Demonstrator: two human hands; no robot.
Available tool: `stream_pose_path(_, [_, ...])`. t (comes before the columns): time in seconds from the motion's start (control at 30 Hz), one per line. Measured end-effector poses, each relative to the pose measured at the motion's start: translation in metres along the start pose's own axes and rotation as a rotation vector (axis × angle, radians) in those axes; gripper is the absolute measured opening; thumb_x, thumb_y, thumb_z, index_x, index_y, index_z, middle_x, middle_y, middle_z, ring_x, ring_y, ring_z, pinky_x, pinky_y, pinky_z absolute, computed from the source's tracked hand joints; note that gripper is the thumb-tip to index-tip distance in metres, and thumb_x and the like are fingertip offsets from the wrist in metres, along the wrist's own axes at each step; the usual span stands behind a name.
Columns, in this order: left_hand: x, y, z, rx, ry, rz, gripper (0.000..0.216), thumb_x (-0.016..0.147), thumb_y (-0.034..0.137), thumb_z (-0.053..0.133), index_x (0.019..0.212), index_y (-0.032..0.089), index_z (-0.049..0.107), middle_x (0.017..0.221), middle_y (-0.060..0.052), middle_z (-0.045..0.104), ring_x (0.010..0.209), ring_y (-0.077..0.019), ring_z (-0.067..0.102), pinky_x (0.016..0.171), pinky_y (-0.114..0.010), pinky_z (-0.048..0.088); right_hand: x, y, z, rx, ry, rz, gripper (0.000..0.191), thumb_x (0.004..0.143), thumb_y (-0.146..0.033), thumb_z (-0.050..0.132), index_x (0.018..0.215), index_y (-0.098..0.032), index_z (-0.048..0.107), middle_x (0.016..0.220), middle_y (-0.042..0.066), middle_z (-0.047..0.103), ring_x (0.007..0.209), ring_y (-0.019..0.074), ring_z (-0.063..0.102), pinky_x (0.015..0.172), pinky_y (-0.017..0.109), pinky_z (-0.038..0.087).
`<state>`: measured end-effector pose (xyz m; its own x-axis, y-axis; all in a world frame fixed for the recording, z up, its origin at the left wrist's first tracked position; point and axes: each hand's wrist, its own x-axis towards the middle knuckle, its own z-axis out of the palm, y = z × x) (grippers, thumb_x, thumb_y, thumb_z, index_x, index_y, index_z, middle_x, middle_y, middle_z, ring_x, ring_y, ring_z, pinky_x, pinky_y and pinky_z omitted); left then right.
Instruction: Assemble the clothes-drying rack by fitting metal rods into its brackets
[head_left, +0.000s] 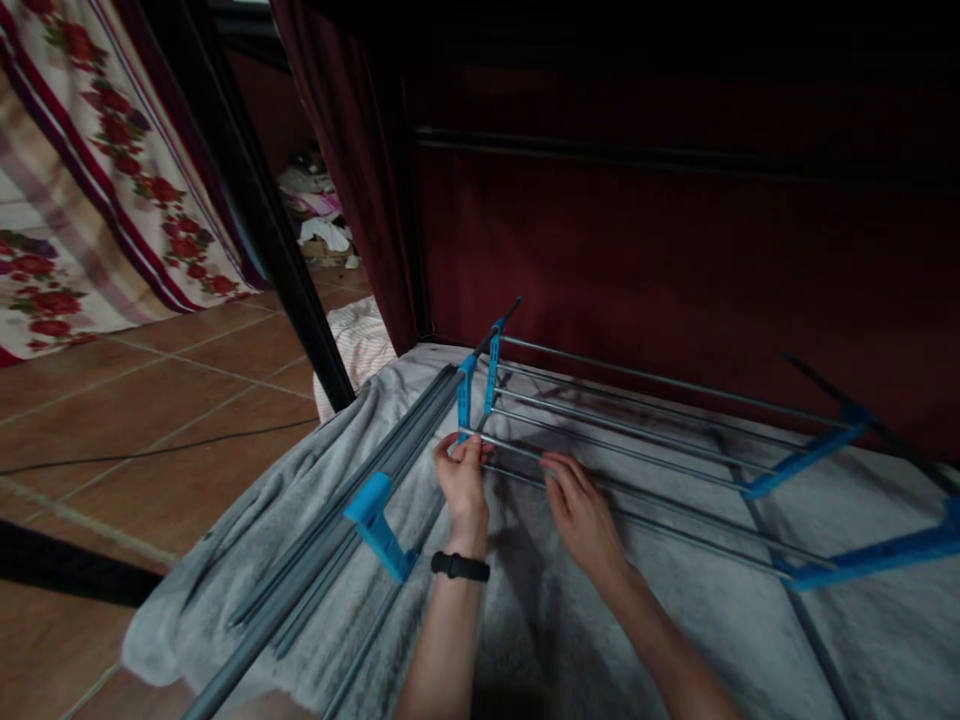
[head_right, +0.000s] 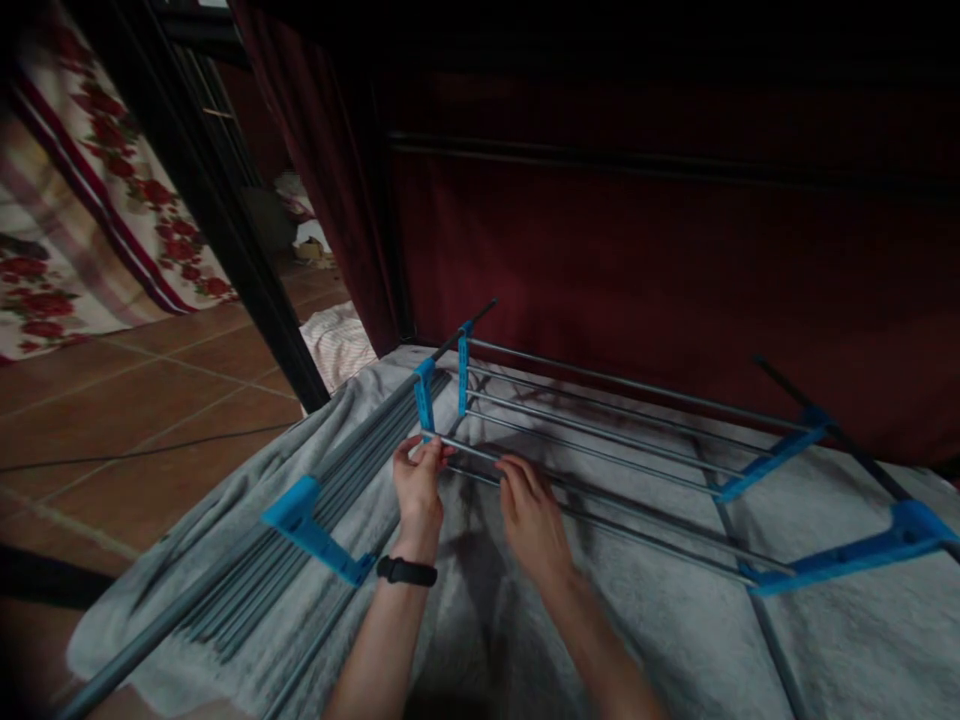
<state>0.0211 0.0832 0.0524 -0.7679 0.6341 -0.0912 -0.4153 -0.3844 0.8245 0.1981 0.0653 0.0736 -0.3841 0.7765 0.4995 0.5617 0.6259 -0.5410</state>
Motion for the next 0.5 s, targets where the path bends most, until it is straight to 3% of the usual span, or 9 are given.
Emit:
stream_pose_path(0.13, [-0.001, 0.000, -0.001, -0.016, -0.009, -0.008, 0.057, 0.073, 0.029, 0.083, 0.116, 0.017, 0.048, 0.072, 0.002, 0.070, 0.064, -0.0139, 0.068, 0.069, -0.027, 0.052, 0.064, -0.041, 0.028, -0.066, -0.194, -0.064, 0.031, 0.105, -0.025, 0.036, 0.119, -0.021, 0.064, 0.125, 0.009, 0.070, 0.115, 0.0222, 0.064, 0.104, 0.040, 0.047])
stream_pose_path(0.23, [-0.001, 0.002, -0.002, -0.032, -0.045, -0.024, 0.065, 0.071, 0.031, 0.084, 0.124, 0.016, 0.049, 0.078, 0.000, 0.072, 0.071, -0.0140, 0.069, 0.074, -0.026, 0.052, 0.098, -0.057, 0.046, -0.006, -0.319, -0.009, 0.027, 0.104, -0.025, 0.041, 0.121, -0.019, 0.061, 0.125, 0.009, 0.070, 0.116, 0.0190, 0.064, 0.100, 0.031, 0.047])
stream_pose_path(0.37, [0.002, 0.003, -0.003, -0.011, -0.113, -0.028, 0.067, 0.072, 0.027, 0.079, 0.132, 0.016, 0.051, 0.081, 0.000, 0.073, 0.073, -0.0147, 0.069, 0.073, -0.026, 0.052, 0.120, -0.063, 0.059, -0.131, -0.443, 0.057, 0.022, 0.100, -0.028, 0.051, 0.120, -0.018, 0.057, 0.121, 0.010, 0.072, 0.112, 0.0210, 0.067, 0.092, 0.030, 0.048])
stream_pose_path(0.5, [0.009, 0.000, -0.005, 0.057, -0.183, 0.000, 0.067, 0.072, 0.021, 0.073, 0.135, 0.014, 0.051, 0.074, 0.002, 0.069, 0.068, -0.0135, 0.066, 0.070, -0.025, 0.051, 0.125, -0.061, 0.059, -0.214, -0.512, 0.040, 0.021, 0.103, -0.025, 0.044, 0.121, -0.019, 0.053, 0.118, 0.009, 0.073, 0.109, 0.0202, 0.069, 0.084, 0.029, 0.048])
